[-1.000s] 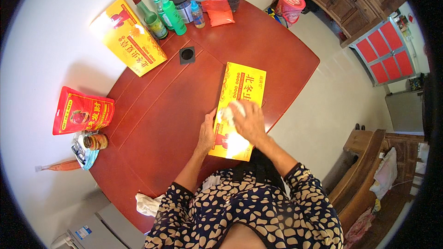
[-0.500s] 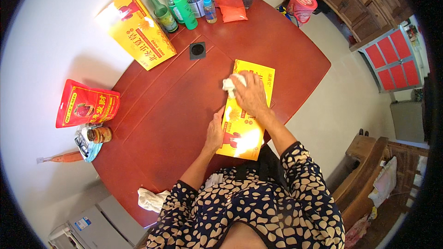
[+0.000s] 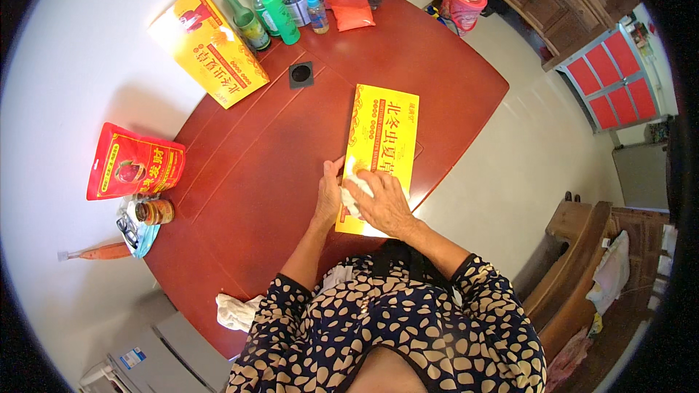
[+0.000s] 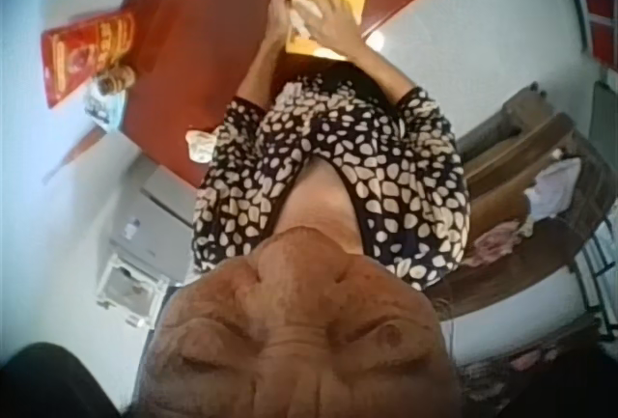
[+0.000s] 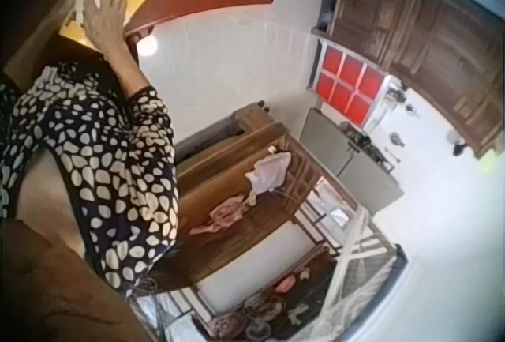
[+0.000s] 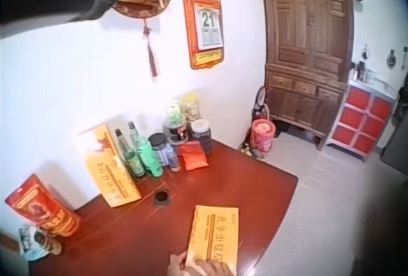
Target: The person wipes the surface of two yellow rectangular boxes with a white cloth on a red table. They handle the boxes one at a time, turning them over to clean all sides, and briefly move between rooms while continuing the wiping action.
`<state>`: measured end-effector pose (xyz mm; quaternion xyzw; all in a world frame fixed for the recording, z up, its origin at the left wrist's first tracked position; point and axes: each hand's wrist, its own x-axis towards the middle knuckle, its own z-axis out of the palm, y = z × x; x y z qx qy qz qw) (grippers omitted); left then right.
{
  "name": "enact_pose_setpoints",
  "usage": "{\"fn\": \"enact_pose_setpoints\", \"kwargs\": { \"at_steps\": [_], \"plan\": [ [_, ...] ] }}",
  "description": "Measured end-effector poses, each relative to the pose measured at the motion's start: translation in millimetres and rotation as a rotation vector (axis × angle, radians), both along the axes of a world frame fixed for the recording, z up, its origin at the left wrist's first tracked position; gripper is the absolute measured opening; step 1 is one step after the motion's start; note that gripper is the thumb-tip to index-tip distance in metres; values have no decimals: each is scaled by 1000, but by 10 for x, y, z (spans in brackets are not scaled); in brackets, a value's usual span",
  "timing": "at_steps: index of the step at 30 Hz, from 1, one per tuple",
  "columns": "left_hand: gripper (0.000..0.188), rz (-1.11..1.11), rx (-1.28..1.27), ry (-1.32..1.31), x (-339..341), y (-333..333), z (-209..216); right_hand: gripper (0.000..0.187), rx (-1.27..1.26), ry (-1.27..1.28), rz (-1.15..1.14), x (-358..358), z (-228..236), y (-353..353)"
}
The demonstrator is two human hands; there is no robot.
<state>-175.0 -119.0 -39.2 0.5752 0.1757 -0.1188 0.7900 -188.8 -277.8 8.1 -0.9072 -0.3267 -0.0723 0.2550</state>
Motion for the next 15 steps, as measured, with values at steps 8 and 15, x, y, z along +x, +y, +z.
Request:
{"fn": "enact_pose_setpoints", "kwargs": {
  "at_steps": [8, 15],
  "plan": [
    [36, -16, 147, -83, 15, -128, 234, 46, -2, 67, 206, -434, 33, -378],
    [37, -45, 205, -85, 17, -131, 256, 51, -12, 9, -11, 51, -192, -573]
  ]
}}
